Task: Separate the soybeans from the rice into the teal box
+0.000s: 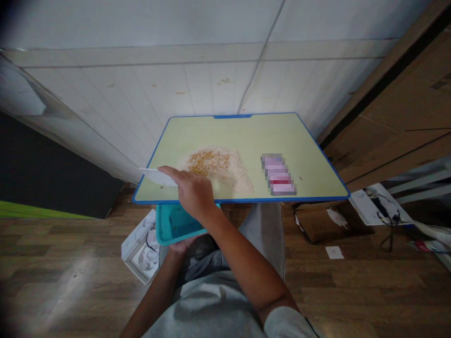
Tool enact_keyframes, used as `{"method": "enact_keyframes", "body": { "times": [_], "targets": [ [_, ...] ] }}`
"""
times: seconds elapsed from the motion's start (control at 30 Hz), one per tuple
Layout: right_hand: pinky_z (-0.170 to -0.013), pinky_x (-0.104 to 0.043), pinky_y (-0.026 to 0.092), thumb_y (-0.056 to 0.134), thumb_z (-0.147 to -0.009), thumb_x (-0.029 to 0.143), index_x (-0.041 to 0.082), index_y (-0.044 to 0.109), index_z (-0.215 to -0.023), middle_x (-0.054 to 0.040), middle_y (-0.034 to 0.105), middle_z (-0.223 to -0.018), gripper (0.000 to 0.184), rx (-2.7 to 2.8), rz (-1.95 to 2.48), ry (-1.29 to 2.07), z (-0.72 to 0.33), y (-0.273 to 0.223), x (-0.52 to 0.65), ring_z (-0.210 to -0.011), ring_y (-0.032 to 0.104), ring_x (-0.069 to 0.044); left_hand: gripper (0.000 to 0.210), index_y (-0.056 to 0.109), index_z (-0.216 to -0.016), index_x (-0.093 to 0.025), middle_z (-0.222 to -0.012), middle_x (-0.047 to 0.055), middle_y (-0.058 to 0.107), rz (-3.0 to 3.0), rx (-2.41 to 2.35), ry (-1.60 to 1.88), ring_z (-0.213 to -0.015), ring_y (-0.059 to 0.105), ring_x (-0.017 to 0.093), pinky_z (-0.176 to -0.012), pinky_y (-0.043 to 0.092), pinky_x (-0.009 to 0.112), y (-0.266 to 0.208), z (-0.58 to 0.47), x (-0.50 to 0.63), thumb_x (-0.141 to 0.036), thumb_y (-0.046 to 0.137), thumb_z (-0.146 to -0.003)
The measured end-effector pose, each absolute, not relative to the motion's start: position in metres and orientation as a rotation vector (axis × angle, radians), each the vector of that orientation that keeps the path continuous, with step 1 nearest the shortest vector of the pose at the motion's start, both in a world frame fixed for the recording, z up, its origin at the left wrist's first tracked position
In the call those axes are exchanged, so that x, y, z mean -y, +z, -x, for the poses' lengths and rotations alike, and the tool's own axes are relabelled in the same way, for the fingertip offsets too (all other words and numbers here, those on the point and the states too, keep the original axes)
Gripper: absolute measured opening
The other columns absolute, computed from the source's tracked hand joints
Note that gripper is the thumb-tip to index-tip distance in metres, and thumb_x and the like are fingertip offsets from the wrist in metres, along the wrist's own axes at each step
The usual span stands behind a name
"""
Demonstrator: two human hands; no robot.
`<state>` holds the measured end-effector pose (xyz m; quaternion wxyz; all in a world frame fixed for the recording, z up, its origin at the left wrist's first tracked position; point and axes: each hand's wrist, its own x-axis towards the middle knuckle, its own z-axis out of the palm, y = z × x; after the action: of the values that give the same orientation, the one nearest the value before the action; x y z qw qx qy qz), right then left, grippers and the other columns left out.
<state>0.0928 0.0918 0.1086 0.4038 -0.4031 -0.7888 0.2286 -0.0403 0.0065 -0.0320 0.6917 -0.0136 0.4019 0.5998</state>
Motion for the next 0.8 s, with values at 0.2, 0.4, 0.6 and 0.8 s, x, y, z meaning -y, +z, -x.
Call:
{"method": "enact_keyframes", "body": {
  "times": [0.2,0.4,0.6,0.8],
  "targets": [
    [-0.110,-0.033,0.064,0.052,-0.104,0.002,0.034,0.074,-0.149,0.0029,0.082,-0.145,0.059,2.022,0.955,0.596,-0.093,0.103,-0.091,-0.119,0.082,-0.017,0.072,0.087,-0.126,-0.041,-0.163,0.000,0.070,-0.091,-0.778,1.263,-0.138,0.071,0.050,-0.076,0.073,0.070,-0.032,0.068,-0.004,-0.080,0.031,-0.102],
    [-0.108,-0.034,0.064,0.053,-0.108,0.007,0.038,0.076,-0.145,0.0054,0.084,-0.141,0.054,2.080,0.860,0.609,-0.101,0.098,-0.089,-0.119,0.083,-0.016,0.065,0.089,-0.120,-0.044,-0.164,-0.003,0.069,-0.093,-0.865,1.264,-0.142,0.069,0.047,-0.071,0.075,0.061,-0.010,0.063,-0.007,-0.069,0.029,-0.109],
    [-0.108,-0.036,0.065,0.052,-0.110,0.012,0.035,0.079,-0.139,0.0030,0.085,-0.137,0.047,2.028,0.773,0.583,-0.116,0.093,-0.079,-0.118,0.083,-0.016,0.068,0.088,-0.119,-0.043,-0.162,-0.005,0.070,-0.067,-0.896,1.262,-0.129,0.076,0.044,-0.065,0.074,0.061,-0.006,0.059,-0.008,-0.068,0.026,-0.110],
    [-0.108,-0.035,0.067,0.056,-0.105,0.016,0.030,0.078,-0.141,-0.0022,0.085,-0.138,0.044,1.725,0.904,0.479,-0.138,0.088,-0.061,-0.126,0.082,-0.021,0.083,0.086,-0.126,-0.033,-0.155,0.005,0.076,-0.009,-0.835,1.250,-0.121,0.080,0.045,-0.069,0.073,0.062,-0.022,0.055,-0.009,-0.081,0.022,-0.106]
  ]
}}
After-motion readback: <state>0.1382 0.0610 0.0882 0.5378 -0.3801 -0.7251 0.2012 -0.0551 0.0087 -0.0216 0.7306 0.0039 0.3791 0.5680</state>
